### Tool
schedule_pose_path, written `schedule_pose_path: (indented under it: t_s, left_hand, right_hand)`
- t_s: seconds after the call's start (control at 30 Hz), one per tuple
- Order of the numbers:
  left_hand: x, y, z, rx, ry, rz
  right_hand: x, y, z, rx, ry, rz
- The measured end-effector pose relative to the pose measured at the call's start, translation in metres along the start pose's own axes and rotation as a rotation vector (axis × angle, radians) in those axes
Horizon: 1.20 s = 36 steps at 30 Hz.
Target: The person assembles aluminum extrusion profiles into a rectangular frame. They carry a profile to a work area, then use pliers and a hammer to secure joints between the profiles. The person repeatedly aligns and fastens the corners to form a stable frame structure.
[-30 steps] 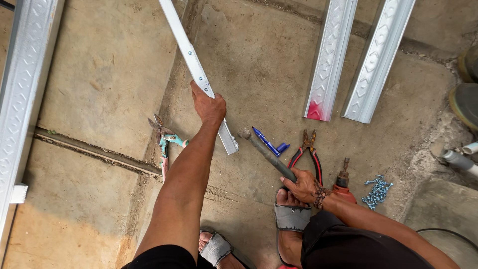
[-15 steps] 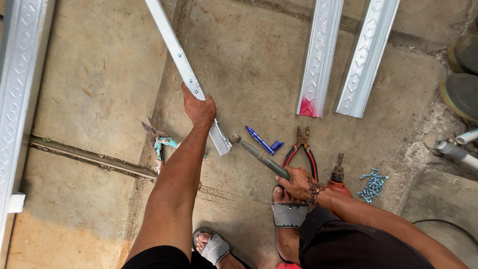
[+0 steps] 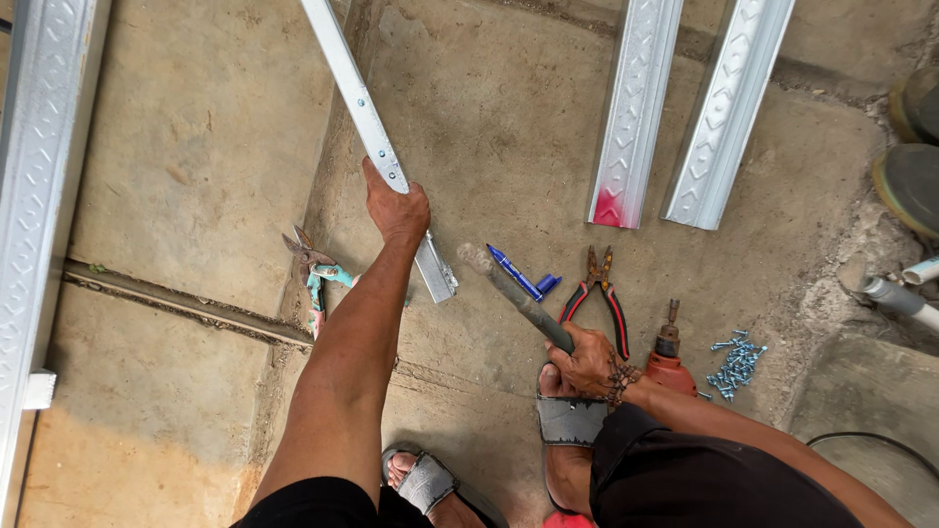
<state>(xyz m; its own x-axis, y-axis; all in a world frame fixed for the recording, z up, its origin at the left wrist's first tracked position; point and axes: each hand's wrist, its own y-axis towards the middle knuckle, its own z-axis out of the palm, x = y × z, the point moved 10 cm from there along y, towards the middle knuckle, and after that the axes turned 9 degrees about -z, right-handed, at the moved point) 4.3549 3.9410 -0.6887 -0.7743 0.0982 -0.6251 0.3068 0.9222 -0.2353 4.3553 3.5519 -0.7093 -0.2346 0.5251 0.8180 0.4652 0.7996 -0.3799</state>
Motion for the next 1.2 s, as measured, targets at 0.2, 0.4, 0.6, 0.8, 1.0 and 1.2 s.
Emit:
schedule_pose_path:
  t_s: [0.2,0.4,0.6,0.8,1.0,1.2]
  left_hand:
    - [-0.005,-0.002,-0.003,-0.03,-0.008,0.015]
    - [0.0,-0.001,0.003,-0.012,-0.015,-0.022]
    - [0.001,0.0,0.004,-0.044,-0.001,0.014]
    - [0.023,0.003,0.004,0.049,0.105,-0.147]
    - [0.06,-0.023,0.006,0.175,0.01,-0.226]
    - [0.071,-0.018,-0.018,0.297,-0.141,-0.247]
  right_hand:
    - [-0.01,0.003,0.01,0.134,-0.071,0.065]
    - [-0.012,0.001,0.013,0.126,-0.015,0.109]
    - [-0.018,0.005,0.0,0.042,-0.052,0.164]
    - [-0.023,0.015,0.003,-0.018,-0.094,0.24]
    - [0.027,0.047,-0.025,-0.205,-0.296,-0.038]
    - [0.061,0.084,-0.076,-0.292,-0.526,-0.082]
